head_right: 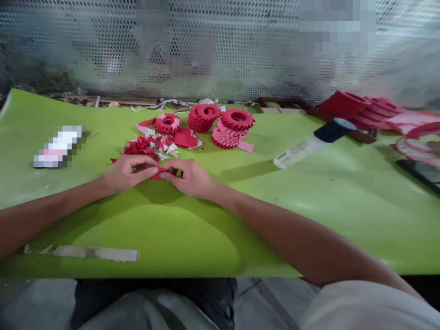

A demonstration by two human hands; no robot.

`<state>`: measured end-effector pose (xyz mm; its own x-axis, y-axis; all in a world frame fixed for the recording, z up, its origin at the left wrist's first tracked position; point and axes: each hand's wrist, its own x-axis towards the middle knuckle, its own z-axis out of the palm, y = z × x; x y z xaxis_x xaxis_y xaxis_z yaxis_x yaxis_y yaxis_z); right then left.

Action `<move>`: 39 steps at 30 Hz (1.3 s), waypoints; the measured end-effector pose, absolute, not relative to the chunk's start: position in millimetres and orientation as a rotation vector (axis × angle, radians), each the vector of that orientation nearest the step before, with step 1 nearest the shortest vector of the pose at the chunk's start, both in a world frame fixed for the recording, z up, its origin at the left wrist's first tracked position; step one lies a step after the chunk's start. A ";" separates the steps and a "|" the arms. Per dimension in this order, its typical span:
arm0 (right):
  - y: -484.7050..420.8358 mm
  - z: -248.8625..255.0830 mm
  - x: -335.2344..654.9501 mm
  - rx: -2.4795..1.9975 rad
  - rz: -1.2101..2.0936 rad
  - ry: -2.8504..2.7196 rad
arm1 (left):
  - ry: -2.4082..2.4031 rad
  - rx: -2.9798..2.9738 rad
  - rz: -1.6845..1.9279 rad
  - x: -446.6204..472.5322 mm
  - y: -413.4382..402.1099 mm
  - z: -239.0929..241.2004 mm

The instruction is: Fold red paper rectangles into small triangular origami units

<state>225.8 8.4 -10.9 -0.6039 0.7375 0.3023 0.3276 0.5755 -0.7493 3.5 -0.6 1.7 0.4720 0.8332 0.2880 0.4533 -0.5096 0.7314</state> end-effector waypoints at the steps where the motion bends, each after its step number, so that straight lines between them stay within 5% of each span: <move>1: 9.1 -11.2 226.6 -0.862 0.892 -2.178 | 1.063 2.137 0.838 3.2 -0.3 1.4; 6: 11.7 -12.5 231.3 -0.925 0.843 -2.140 | 1.102 2.087 0.752 2.5 2.6 -0.7; 14: 7.1 -7.3 234.3 -0.766 0.238 -2.304 | 1.207 2.003 0.702 3.2 5.4 -1.2; 27: 5.2 -10.8 232.2 -0.670 0.282 -2.437 | 1.012 2.144 0.714 1.0 3.3 -6.7; 39: 15.3 -5.8 246.3 -0.528 0.112 -2.451 | 0.749 3.225 0.754 -17.3 10.0 -0.4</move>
<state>246.3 15.3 -5.8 -0.7269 0.3978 0.5598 0.3453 0.9163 -0.2028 -17.3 10.0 -0.4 0.8073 0.3562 0.4705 0.4679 -0.8723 -0.1424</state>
